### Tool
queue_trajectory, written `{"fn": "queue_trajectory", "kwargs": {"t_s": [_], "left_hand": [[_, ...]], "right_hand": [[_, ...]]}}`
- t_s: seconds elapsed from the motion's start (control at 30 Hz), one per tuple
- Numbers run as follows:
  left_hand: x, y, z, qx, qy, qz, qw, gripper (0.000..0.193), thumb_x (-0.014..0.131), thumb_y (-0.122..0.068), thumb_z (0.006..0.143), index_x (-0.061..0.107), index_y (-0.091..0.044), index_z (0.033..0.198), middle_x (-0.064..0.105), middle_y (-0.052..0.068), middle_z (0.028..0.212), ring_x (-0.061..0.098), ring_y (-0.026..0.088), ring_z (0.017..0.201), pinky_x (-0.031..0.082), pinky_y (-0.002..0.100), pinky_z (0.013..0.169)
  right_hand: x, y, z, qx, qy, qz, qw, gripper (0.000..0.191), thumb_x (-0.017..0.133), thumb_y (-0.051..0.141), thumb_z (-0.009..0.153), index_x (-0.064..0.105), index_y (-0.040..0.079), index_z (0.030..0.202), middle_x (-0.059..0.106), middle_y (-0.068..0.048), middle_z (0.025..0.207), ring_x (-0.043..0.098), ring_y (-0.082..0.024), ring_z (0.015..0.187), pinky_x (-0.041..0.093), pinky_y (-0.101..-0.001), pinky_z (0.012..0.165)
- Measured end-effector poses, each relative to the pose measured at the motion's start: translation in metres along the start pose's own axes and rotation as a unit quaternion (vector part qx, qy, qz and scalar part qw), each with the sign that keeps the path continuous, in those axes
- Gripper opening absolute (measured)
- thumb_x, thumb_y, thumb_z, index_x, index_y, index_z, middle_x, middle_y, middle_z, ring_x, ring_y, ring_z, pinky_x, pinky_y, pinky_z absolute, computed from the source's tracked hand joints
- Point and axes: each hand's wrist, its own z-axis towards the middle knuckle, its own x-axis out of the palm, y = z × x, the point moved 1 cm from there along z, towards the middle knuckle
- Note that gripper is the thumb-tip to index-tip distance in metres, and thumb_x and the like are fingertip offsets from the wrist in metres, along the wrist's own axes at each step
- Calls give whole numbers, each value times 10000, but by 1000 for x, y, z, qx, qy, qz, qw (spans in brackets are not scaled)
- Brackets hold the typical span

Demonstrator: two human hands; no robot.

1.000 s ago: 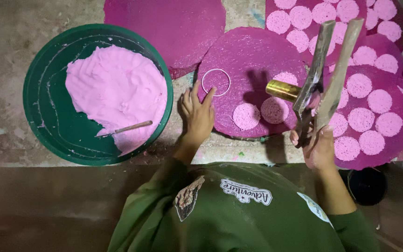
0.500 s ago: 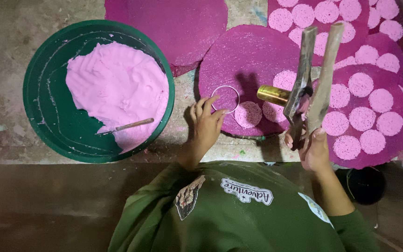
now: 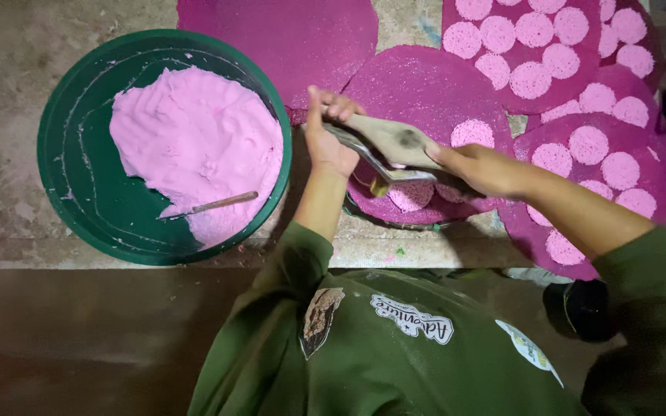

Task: The person uses a manual press to form pink dough into small round discs, repeatedly loading dough, pressing, and ejecting the discs onto a tray. The person then transfers the formed discs into a steamer and places them on a drying rack.

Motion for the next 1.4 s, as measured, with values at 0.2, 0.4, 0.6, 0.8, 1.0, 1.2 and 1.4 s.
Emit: {"fn": "queue_trajectory", "kwargs": {"t_s": [0.2, 0.4, 0.6, 0.8, 1.0, 1.2, 1.4], "left_hand": [[-9, -44, 14, 40, 43, -7, 998, 321, 611, -403, 1004, 469, -202, 798, 397, -81, 673, 405, 89, 613, 435, 317, 729], [-19, -21, 14, 43, -5, -11, 999, 297, 603, -335, 973, 436, -217, 757, 360, -91, 635, 371, 80, 575, 392, 297, 677], [-34, 4, 40, 34, -17, -49, 998, 274, 579, -332, 936, 427, -217, 740, 345, -88, 614, 351, 81, 553, 383, 296, 659], [-32, -12, 62, 85, 39, 12, 996, 296, 571, -323, 961, 419, -197, 741, 323, -78, 600, 319, 89, 523, 348, 304, 593], [-22, -6, 56, 90, -11, 47, 995, 272, 543, -306, 943, 415, -190, 732, 308, -71, 569, 287, 95, 491, 320, 306, 531], [-37, 39, 54, 82, -87, 4, 993, 230, 496, -272, 906, 384, -209, 715, 307, -75, 552, 278, 92, 474, 312, 301, 514], [-38, 47, 52, -38, -52, -1, 998, 352, 537, -414, 1004, 561, -116, 819, 534, 59, 805, 539, 219, 787, 496, 393, 820]], "right_hand": [[8, 74, 4, -116, -123, -115, 979, 760, 296, 645, 1028, 699, 25, 1201, 712, -210, 781, 702, -310, 770, 545, -494, 782], [-4, 75, -10, -35, -89, -118, 988, 714, 321, 611, 1014, 719, 35, 1152, 704, -251, 745, 718, -391, 735, 553, -527, 757], [-12, 65, -4, -43, -177, -209, 961, 701, 355, 622, 1025, 735, 38, 1101, 714, -256, 826, 698, -430, 816, 536, -559, 767], [2, 55, 24, -105, -259, -202, 939, 574, 452, 543, 1031, 708, 54, 1187, 717, -265, 887, 696, -456, 857, 534, -567, 768], [0, 34, 26, -145, -237, -169, 946, 525, 429, 480, 1054, 698, 49, 1189, 713, -268, 874, 680, -460, 844, 521, -566, 773], [-25, 18, 18, -63, -157, -214, 962, 614, 315, 551, 1075, 688, 76, 1184, 694, -198, 725, 705, -331, 670, 575, -508, 714], [-44, -1, 2, -38, -220, -209, 952, 684, 318, 631, 1053, 697, 63, 1010, 643, -140, 636, 637, -264, 562, 517, -453, 553]]}}
